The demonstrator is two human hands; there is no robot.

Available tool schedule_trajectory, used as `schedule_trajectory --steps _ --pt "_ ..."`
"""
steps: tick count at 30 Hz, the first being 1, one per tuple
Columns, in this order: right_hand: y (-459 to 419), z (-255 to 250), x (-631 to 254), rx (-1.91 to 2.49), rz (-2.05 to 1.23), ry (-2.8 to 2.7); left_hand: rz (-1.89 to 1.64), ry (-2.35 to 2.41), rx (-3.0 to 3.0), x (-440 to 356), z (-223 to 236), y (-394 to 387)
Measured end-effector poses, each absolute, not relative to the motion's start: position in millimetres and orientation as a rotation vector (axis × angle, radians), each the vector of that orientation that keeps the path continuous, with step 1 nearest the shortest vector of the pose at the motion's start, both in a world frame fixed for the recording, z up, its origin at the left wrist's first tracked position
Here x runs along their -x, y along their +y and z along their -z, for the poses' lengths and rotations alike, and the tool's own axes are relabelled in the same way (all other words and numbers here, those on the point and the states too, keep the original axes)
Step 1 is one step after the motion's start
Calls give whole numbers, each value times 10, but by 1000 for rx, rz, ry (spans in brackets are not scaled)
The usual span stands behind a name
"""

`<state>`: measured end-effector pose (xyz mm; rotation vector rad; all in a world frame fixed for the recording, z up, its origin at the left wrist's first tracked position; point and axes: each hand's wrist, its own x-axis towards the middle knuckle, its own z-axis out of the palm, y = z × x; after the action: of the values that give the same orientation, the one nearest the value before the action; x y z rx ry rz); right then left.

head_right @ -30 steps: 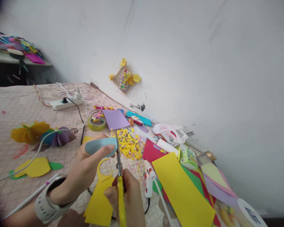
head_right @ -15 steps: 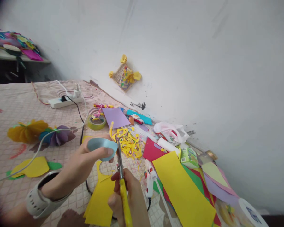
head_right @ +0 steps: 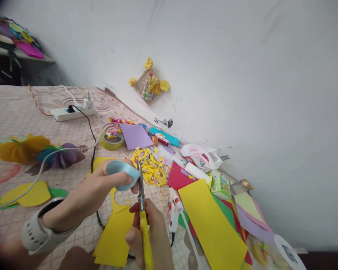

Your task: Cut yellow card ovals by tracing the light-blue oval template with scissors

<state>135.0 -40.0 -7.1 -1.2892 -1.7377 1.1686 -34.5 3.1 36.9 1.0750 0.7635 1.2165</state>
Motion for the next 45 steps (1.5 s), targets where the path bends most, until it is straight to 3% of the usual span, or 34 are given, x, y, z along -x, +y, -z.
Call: schedule_trajectory --steps 45 --pt "-379 63 -1374 1327 -1122 -1677 -1227 718 -1050 307 -303 70"
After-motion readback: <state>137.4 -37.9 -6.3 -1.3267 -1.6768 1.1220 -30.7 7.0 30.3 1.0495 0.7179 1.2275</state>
